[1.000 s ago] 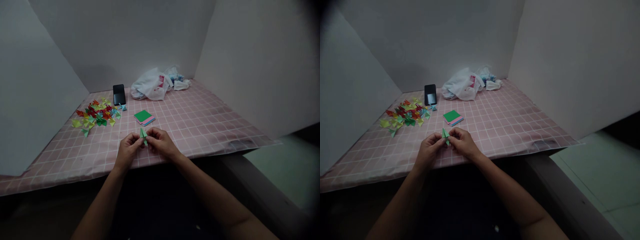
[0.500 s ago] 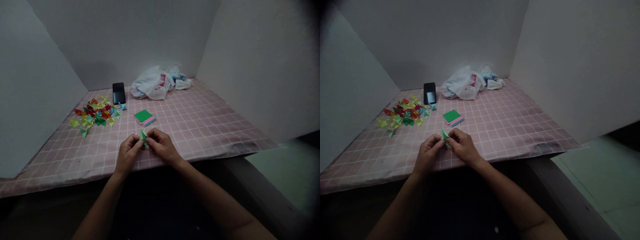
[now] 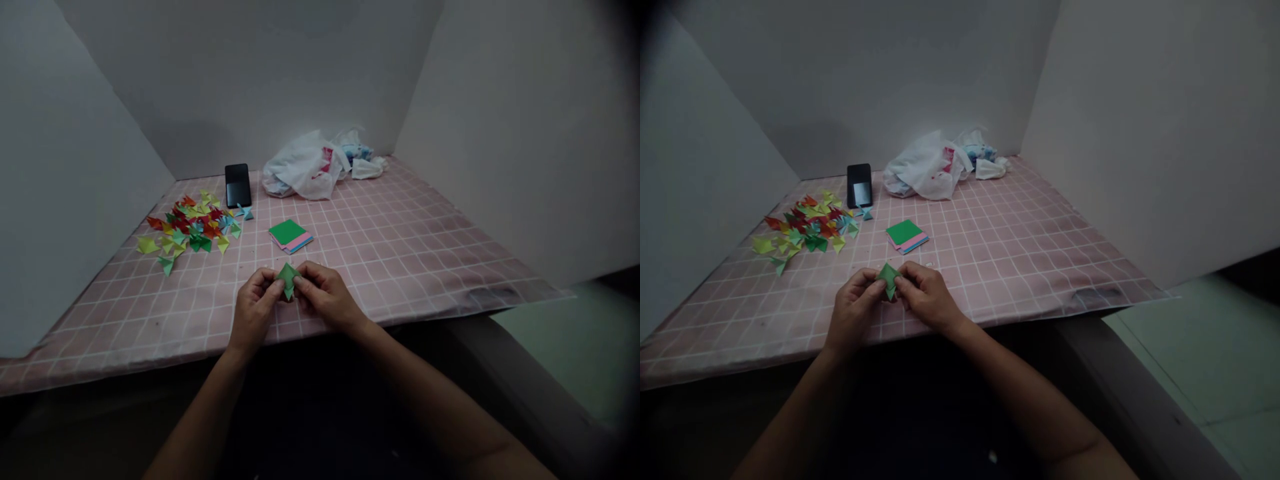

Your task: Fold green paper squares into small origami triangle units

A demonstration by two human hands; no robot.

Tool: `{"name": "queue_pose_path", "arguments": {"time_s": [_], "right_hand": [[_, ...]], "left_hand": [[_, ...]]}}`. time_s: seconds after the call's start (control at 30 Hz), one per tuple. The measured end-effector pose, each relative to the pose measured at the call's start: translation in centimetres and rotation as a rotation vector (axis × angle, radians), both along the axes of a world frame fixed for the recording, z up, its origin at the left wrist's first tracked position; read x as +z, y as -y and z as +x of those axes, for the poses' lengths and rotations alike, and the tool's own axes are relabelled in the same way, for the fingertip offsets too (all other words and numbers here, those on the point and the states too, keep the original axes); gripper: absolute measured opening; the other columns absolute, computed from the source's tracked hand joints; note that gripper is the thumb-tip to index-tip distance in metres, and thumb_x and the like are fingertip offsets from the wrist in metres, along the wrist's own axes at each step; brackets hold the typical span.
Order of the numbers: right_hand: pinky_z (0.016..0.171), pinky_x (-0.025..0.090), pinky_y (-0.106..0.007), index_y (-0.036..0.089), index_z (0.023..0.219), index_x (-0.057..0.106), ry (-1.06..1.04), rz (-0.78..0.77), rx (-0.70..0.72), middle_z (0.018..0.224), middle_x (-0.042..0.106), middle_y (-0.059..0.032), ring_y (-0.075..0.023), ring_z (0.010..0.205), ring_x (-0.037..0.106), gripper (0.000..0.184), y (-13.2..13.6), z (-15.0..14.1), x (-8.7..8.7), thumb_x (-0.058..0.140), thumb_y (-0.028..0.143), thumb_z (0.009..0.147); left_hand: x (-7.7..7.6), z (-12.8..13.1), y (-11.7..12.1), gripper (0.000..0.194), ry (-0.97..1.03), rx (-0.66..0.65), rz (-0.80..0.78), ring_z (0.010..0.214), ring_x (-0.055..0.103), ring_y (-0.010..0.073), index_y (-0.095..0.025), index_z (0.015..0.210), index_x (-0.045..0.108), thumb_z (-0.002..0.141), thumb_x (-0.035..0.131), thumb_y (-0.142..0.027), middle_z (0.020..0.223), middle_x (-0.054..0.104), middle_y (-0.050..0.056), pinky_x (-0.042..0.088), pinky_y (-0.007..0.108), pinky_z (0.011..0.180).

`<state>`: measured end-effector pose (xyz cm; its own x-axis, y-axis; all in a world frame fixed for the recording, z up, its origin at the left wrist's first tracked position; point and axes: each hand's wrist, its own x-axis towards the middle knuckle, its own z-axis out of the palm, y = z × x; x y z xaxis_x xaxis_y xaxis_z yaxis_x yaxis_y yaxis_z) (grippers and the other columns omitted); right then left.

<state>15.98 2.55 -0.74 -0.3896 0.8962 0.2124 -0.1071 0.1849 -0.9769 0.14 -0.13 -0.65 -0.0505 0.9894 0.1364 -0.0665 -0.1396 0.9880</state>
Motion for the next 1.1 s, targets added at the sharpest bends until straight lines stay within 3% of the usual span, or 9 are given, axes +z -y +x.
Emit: {"name": "queue_pose_path", "arguments": {"time_s": [0.27,0.5,0.77,0.93,1.1], "right_hand": [[0.052,0.039,-0.023,0.020,0.081,0.058,-0.014,-0.017,-0.071,0.065,0.055,0.0039,-0.0091,0.054,0.049,0.021,0.2,0.1,-0.1,0.062,0.037,0.092],[0.054,0.040,-0.024,0.020,0.075,0.056,0.037,0.016,-0.086,0.064,0.055,0.0029,-0.0101,0.054,0.050,0.028,0.1,0.1,-0.2,0.056,0.038,0.097],[0.065,0.046,-0.027,0.021,0.084,0.061,0.028,0.099,-0.210,0.078,0.061,0.0005,-0.0136,0.071,0.057,0.009,0.1,0.0,-0.3,0.064,0.027,0.090],[0.071,0.047,-0.030,0.020,0.082,0.061,0.111,0.247,-0.287,0.079,0.061,-0.0002,-0.0143,0.074,0.058,0.009,0.1,0.0,-0.4,0.060,0.019,0.090],[0.072,0.045,-0.030,0.021,0.083,0.059,0.176,0.428,-0.344,0.082,0.060,-0.0007,-0.0153,0.078,0.057,0.013,0.3,-0.2,-0.3,0.061,0.010,0.089]], "left_hand": [[-0.7,-0.5,0.0,0.015,0.043,-0.102,-0.044,0.067,0.063,0.0113,-0.017,0.081,0.068,0.088,0.072,-0.029,0.071,0.068,-0.001,0.049,0.023,0.068],[-0.4,-0.3,0.0,0.017,0.061,-0.086,-0.087,0.069,0.065,0.0125,-0.017,0.084,0.067,0.084,0.077,-0.031,0.075,0.070,0.000,0.051,0.024,0.069],[0.2,0.0,0.1,0.018,-0.007,-0.097,-0.137,0.065,0.065,0.0125,-0.018,0.079,0.063,0.079,0.076,-0.030,0.072,0.072,0.001,0.051,0.024,0.066],[0.4,0.0,0.2,0.019,-0.002,-0.103,-0.170,0.062,0.066,0.0128,-0.019,0.076,0.059,0.077,0.075,-0.029,0.070,0.071,0.000,0.053,0.026,0.064],[0.5,0.1,0.2,0.016,-0.087,-0.080,-0.102,0.061,0.064,0.0121,-0.020,0.072,0.059,0.076,0.073,-0.026,0.067,0.067,-0.001,0.051,0.024,0.061]]}}
